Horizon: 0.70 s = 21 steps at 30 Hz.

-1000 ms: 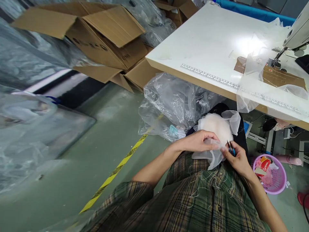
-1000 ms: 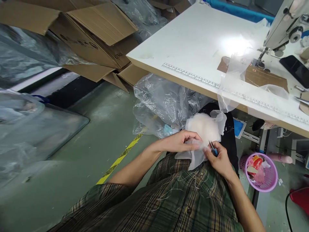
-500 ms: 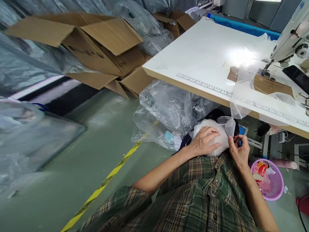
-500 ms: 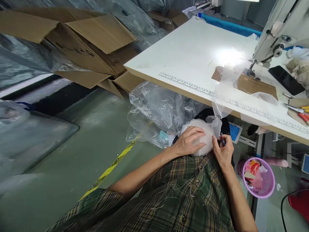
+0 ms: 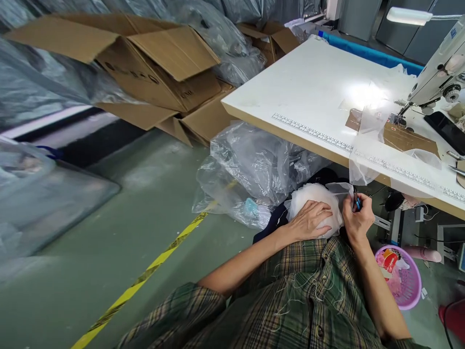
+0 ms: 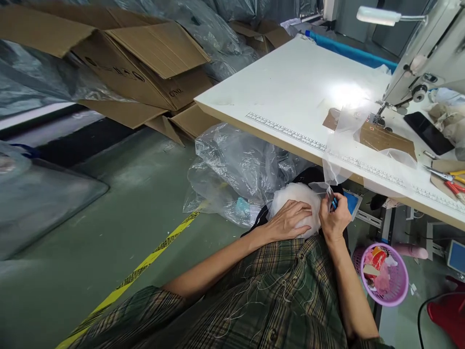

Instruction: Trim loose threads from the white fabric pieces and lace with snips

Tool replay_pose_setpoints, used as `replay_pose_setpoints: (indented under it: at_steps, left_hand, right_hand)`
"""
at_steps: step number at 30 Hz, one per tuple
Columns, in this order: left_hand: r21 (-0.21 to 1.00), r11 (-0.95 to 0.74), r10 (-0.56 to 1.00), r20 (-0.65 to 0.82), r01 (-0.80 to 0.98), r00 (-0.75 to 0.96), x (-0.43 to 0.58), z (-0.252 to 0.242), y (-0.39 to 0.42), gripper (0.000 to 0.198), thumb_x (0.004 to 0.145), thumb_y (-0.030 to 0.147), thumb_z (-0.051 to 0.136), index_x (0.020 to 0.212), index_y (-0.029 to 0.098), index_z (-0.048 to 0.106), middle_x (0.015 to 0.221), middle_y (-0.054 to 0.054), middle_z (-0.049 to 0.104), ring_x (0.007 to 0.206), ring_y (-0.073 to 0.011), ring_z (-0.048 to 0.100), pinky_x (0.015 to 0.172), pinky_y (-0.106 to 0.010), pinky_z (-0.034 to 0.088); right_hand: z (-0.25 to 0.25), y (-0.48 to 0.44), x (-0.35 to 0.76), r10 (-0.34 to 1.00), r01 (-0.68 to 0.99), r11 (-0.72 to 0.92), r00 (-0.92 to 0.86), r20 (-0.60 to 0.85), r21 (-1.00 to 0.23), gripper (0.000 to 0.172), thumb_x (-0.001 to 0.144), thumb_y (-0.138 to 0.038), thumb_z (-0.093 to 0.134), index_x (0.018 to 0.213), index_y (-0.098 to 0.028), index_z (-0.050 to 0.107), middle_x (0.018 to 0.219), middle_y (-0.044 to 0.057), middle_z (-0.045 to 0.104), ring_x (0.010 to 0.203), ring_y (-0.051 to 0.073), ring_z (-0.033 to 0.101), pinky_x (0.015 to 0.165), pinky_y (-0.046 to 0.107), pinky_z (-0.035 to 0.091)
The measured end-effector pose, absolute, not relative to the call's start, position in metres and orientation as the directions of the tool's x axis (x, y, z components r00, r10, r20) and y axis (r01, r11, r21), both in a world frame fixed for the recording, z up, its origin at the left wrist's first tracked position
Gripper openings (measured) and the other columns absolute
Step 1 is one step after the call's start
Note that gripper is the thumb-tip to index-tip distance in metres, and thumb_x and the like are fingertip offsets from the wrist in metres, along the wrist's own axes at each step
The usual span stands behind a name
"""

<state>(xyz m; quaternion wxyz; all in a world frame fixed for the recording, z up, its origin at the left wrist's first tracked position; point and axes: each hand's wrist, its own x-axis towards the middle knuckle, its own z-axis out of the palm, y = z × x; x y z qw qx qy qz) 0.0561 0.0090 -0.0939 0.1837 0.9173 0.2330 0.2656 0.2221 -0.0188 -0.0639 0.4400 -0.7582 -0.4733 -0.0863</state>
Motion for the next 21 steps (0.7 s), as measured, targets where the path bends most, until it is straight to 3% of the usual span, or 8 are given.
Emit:
replay_pose_setpoints:
  at_steps: [3,6,12,17,21]
  left_hand:
    - [0.602,-0.724,0.667,0.487,0.336,0.564,0.055,-0.075,0.017,0.037,0.093,0.043,0.054,0.114,0.013,0.064,0.122,-0.014,0.06,0.114,-0.0279,0.062,0.096,-0.04,0.053]
    - [0.706,-0.651,0.735,0.497,0.277,0.462,0.054,-0.045,0.028,0.042,0.092,0.046,0.057,0.121,0.017,0.062,0.125,-0.015,0.059,0.12,-0.0285,0.058,0.102,-0.047,0.05]
    - [0.83,-0.548,0.554,0.452,-0.102,0.699,0.056,0.002,0.025,0.054,0.093,0.06,0.047,0.109,0.015,0.07,0.115,-0.016,0.065,0.108,-0.0273,0.062,0.099,-0.046,0.047]
    - [0.973,-0.114,0.562,0.23,-0.2,0.794,0.053,0.008,0.013,0.049,0.085,0.063,0.061,0.077,0.015,0.066,0.097,-0.012,0.069,0.092,-0.0221,0.064,0.085,-0.036,0.05]
    - [0.994,0.096,0.641,-0.019,-0.056,0.767,0.048,0.008,0.008,0.048,0.074,0.06,0.073,0.072,0.014,0.061,0.071,-0.002,0.062,0.062,-0.0102,0.053,0.057,-0.022,0.042]
  right_hand:
    - [-0.045,-0.043,0.222,0.661,0.764,-0.07,0.517,0.544,-0.642,0.023,0.089,-0.041,0.053,0.088,-0.02,0.061,0.058,-0.002,0.054,0.047,0.013,0.048,0.056,0.028,0.043]
    - [-0.023,-0.066,0.215,0.692,0.752,0.065,0.439,0.573,-0.656,0.015,0.089,-0.034,0.055,0.085,-0.022,0.062,0.066,0.003,0.063,0.054,0.016,0.055,0.058,0.03,0.046]
    - [0.001,-0.096,0.192,0.809,0.643,0.31,0.208,0.55,-0.7,0.014,0.087,-0.018,0.049,0.084,-0.024,0.062,0.063,0.002,0.064,0.052,0.015,0.056,0.05,0.029,0.044]
    - [0.008,-0.097,0.191,0.84,0.552,0.432,0.041,0.541,-0.713,0.017,0.081,-0.014,0.048,0.075,-0.023,0.062,0.058,-0.001,0.061,0.047,0.013,0.052,0.045,0.026,0.039]
    - [0.005,-0.089,0.202,0.918,0.463,0.263,0.15,0.367,-0.847,0.017,0.086,-0.029,0.051,0.079,-0.021,0.064,0.059,0.0,0.06,0.048,0.013,0.05,0.047,0.026,0.039]
